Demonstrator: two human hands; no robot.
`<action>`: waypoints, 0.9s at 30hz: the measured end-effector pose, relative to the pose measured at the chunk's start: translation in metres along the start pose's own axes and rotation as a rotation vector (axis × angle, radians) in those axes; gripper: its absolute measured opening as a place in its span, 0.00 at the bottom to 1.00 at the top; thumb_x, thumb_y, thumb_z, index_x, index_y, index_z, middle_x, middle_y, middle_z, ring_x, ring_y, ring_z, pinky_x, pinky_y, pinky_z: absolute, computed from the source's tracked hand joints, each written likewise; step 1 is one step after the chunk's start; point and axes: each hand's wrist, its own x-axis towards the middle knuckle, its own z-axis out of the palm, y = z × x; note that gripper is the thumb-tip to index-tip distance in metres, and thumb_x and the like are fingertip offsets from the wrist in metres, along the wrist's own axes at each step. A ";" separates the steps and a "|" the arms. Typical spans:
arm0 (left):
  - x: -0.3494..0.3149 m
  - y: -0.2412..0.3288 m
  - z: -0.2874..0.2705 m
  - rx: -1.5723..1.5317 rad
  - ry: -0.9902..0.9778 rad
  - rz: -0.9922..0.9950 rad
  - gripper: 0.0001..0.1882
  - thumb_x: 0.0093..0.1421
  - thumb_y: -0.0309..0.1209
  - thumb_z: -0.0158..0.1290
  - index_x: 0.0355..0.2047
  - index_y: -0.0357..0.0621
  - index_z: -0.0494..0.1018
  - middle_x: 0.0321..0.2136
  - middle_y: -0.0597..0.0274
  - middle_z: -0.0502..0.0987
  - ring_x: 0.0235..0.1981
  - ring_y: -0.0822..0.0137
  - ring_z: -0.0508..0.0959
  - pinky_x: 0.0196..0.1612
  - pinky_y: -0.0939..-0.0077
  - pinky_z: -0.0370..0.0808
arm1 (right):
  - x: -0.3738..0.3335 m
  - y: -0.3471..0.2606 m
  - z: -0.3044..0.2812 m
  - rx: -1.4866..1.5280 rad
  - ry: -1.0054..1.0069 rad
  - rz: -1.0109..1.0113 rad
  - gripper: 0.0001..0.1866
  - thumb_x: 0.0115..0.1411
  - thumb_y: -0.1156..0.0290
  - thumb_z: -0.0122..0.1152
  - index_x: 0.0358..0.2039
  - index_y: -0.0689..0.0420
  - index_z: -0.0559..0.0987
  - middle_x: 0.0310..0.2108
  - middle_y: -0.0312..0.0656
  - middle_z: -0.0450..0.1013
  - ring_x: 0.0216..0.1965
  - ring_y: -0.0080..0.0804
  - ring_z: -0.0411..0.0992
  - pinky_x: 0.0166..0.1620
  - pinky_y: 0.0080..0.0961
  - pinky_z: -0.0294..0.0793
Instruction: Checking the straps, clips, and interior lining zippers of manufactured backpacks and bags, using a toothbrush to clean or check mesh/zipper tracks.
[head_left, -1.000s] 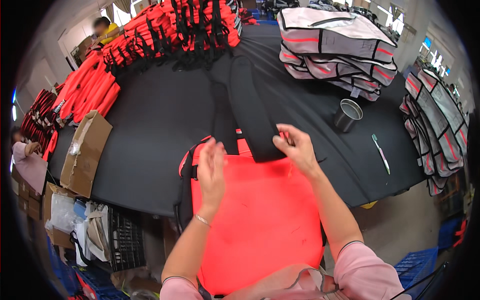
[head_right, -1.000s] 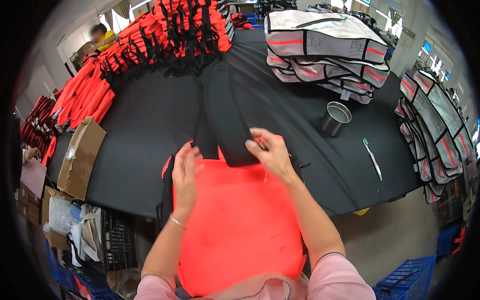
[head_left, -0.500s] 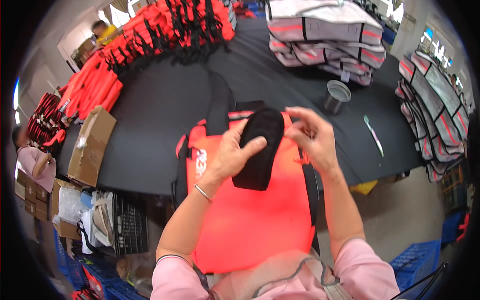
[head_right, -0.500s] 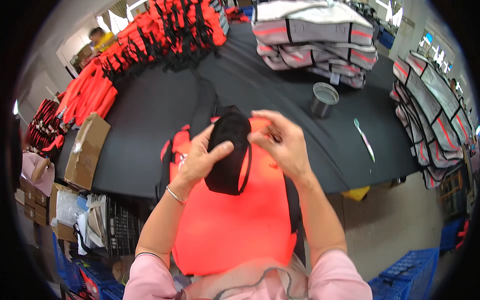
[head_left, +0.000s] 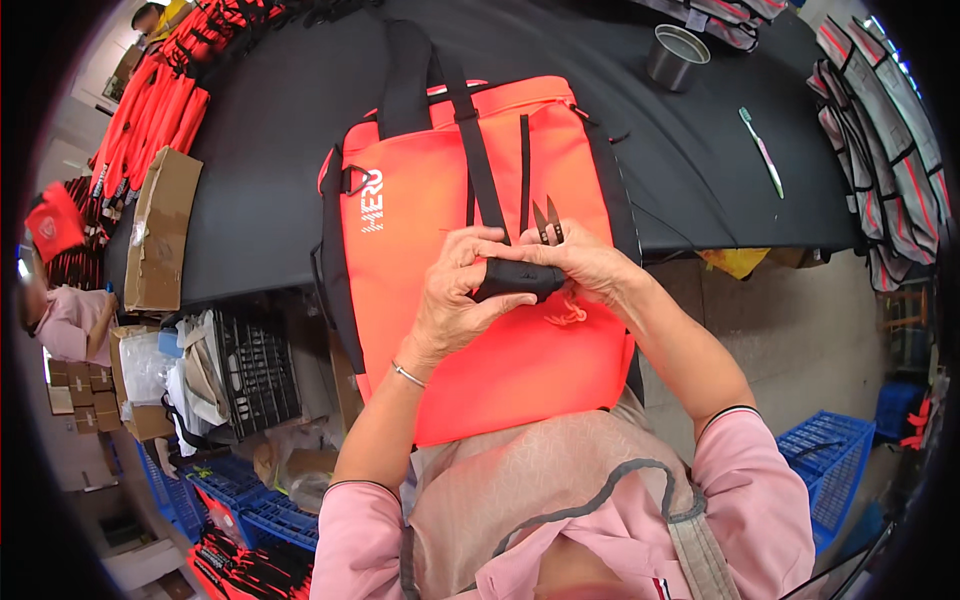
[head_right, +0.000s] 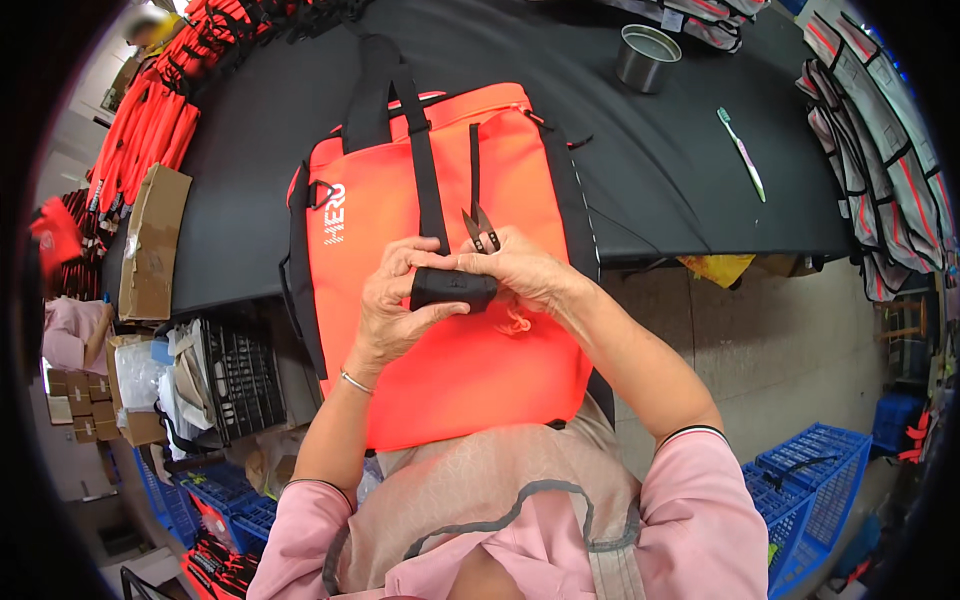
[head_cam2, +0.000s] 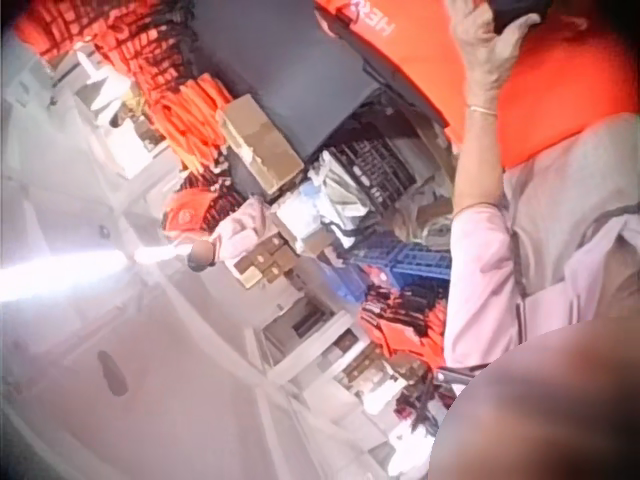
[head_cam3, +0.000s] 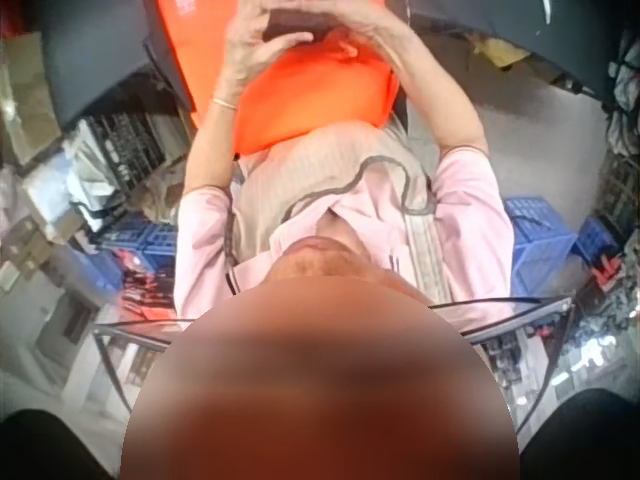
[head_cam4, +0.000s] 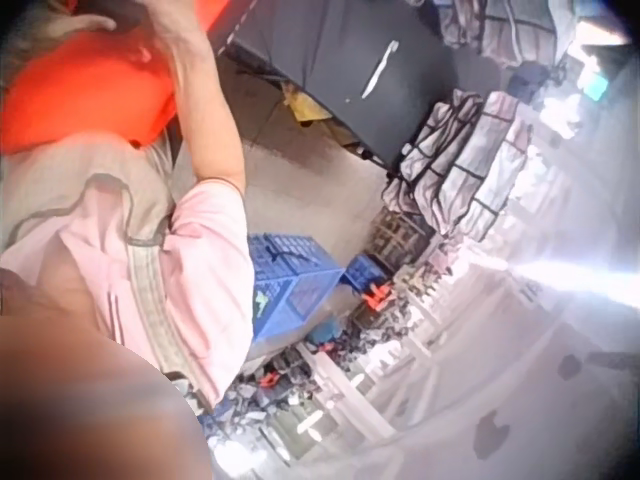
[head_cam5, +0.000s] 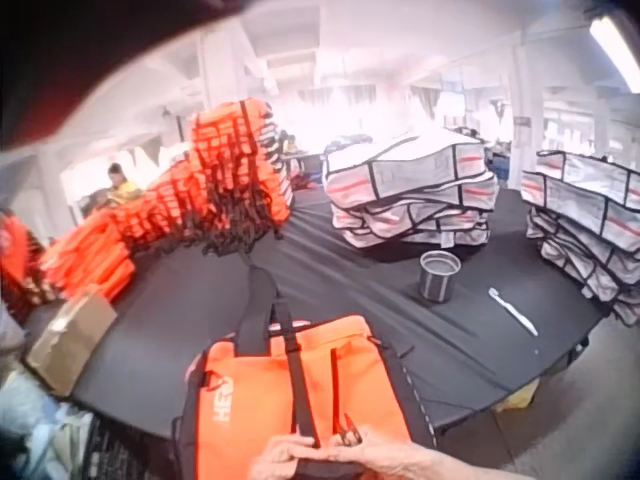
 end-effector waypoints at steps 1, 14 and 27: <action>-0.007 0.001 0.003 0.002 0.002 -0.010 0.15 0.41 0.28 0.71 0.33 0.45 0.84 0.37 0.63 0.80 0.47 0.61 0.73 0.50 0.68 0.72 | -0.006 -0.003 0.002 0.003 -0.006 0.009 0.11 0.58 0.63 0.68 0.31 0.57 0.79 0.23 0.27 0.70 0.24 0.13 0.66 0.30 0.15 0.65; -0.025 0.007 0.020 -0.163 0.181 -0.218 0.13 0.49 0.17 0.64 0.36 0.40 0.83 0.37 0.57 0.80 0.35 0.70 0.81 0.37 0.80 0.81 | -0.077 0.004 0.038 -0.687 0.472 -0.447 0.12 0.58 0.70 0.66 0.37 0.64 0.77 0.33 0.46 0.79 0.32 0.31 0.79 0.37 0.25 0.77; -0.037 -0.009 0.026 -0.244 0.124 -0.150 0.14 0.48 0.23 0.67 0.37 0.42 0.83 0.38 0.59 0.82 0.38 0.67 0.81 0.41 0.75 0.78 | -0.076 0.006 0.038 -0.815 0.498 -0.422 0.08 0.55 0.76 0.67 0.32 0.65 0.78 0.28 0.45 0.76 0.29 0.28 0.76 0.34 0.23 0.74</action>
